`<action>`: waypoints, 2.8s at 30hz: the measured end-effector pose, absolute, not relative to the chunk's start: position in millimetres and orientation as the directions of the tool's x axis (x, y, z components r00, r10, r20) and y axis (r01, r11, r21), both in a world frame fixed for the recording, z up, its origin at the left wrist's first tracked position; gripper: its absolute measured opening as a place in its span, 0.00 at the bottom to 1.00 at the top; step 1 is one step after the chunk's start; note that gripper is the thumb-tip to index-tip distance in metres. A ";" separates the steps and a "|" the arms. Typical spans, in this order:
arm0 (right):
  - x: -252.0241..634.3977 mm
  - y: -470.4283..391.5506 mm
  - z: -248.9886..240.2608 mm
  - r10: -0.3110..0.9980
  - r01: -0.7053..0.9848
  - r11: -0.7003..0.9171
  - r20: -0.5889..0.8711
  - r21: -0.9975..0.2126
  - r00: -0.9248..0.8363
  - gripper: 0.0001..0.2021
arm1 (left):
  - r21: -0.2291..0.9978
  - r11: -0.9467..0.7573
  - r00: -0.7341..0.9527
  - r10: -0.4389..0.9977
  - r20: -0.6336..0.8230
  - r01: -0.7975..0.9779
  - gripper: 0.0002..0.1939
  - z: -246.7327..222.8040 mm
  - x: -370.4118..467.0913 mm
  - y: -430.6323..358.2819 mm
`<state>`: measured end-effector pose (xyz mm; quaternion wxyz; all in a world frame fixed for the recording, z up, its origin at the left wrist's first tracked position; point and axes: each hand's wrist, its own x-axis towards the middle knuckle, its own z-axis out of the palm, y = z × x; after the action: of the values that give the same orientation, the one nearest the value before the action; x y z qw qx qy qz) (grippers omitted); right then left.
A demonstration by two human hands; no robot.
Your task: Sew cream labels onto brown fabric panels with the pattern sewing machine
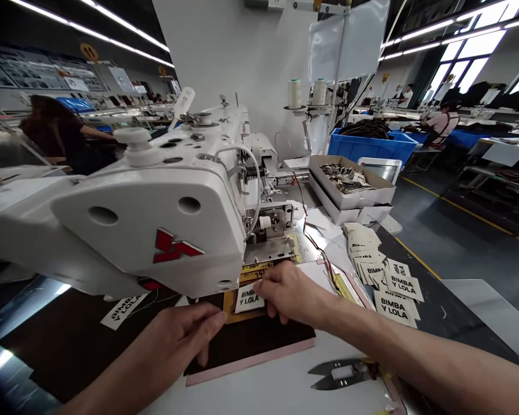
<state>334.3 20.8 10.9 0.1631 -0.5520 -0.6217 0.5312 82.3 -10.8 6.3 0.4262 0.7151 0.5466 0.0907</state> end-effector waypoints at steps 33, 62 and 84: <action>356.5 4.3 -9.3 0.645 0.588 0.764 0.310 -0.264 -0.699 0.09 | -0.151 -0.808 0.812 0.524 0.259 0.569 0.28 -20.1 68.5 -16.6; 329.8 34.7 -12.5 0.679 0.610 0.728 0.204 -0.313 -0.705 0.10 | -0.115 -0.796 0.791 0.551 0.267 0.594 0.27 -26.6 44.3 -14.3; 328.0 31.9 -11.1 0.681 0.630 0.731 0.219 -0.262 -0.699 0.11 | 0.029 -0.741 0.712 0.654 0.254 0.670 0.24 -29.4 46.9 -20.5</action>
<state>328.0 31.9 -11.1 0.1518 -0.3569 -0.9179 0.0836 46.9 -20.5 -29.4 -0.0325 0.9247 0.3580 0.1250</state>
